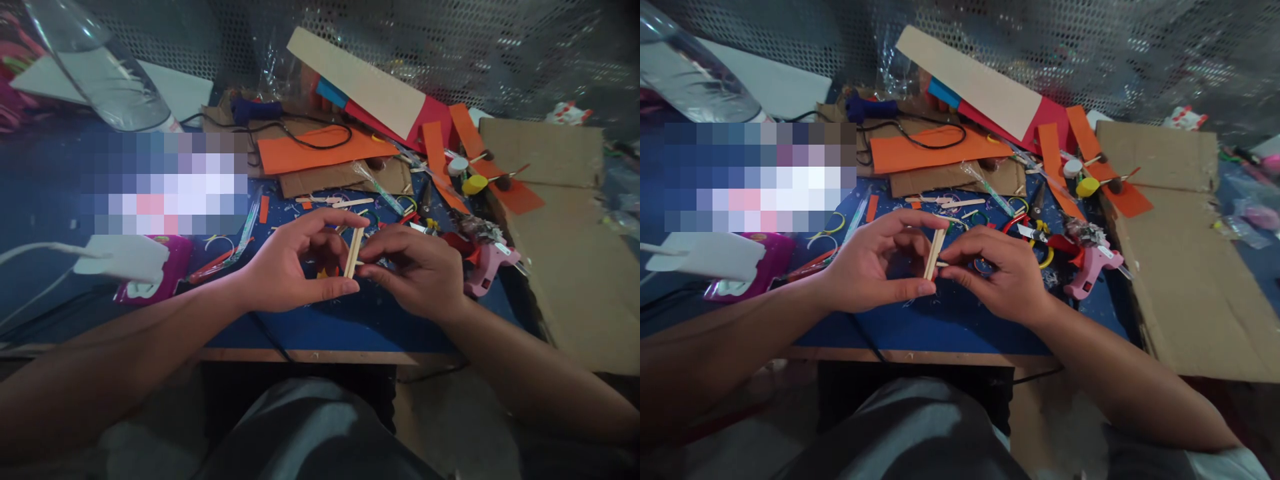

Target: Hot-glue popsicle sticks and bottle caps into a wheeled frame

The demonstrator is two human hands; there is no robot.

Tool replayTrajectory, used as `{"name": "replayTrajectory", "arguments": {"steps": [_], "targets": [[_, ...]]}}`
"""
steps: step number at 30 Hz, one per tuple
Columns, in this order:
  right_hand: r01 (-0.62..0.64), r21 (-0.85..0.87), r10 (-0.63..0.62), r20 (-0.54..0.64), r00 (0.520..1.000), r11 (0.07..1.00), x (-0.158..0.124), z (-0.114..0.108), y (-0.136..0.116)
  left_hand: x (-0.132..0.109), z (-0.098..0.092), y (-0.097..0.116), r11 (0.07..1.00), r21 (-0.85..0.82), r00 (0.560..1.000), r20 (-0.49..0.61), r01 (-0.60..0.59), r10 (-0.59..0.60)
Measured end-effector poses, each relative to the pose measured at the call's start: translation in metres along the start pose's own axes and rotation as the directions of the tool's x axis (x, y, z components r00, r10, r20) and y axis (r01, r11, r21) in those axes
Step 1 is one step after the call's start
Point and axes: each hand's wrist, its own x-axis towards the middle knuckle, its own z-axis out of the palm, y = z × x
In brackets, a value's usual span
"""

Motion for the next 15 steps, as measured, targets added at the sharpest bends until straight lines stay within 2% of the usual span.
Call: {"name": "replayTrajectory", "arguments": {"steps": [3,7,11,13,15], "targets": [[0.033,-0.013,-0.032,0.048,0.998,0.999,0.0014,-0.0004,-0.0008,-0.0001,-0.0007,-0.0008,1.0,0.015,1.0,-0.004,-0.027,0.027],[-0.008,-0.028,0.009,0.003,1.0,1.0,0.0008,-0.0011,-0.001,-0.0003,-0.0014,-0.003,0.996,0.054,0.996,-0.051,-0.072,0.075],[-0.155,0.077,0.157,-0.029,0.987,0.985,-0.0019,0.0013,0.0016,-0.0008,-0.0023,-0.0051,0.973,0.229,0.971,-0.229,-0.017,0.071],[-0.247,0.145,0.255,-0.039,0.966,0.958,-0.003,0.003,0.003,-0.0005,-0.0032,-0.0062,0.953,0.301,0.945,-0.321,0.034,0.068],[-0.333,0.154,0.343,-0.04,0.939,0.93,-0.0035,0.0036,0.0039,0.0001,-0.0039,-0.0074,0.937,0.341,0.929,-0.366,0.072,0.061]]}}
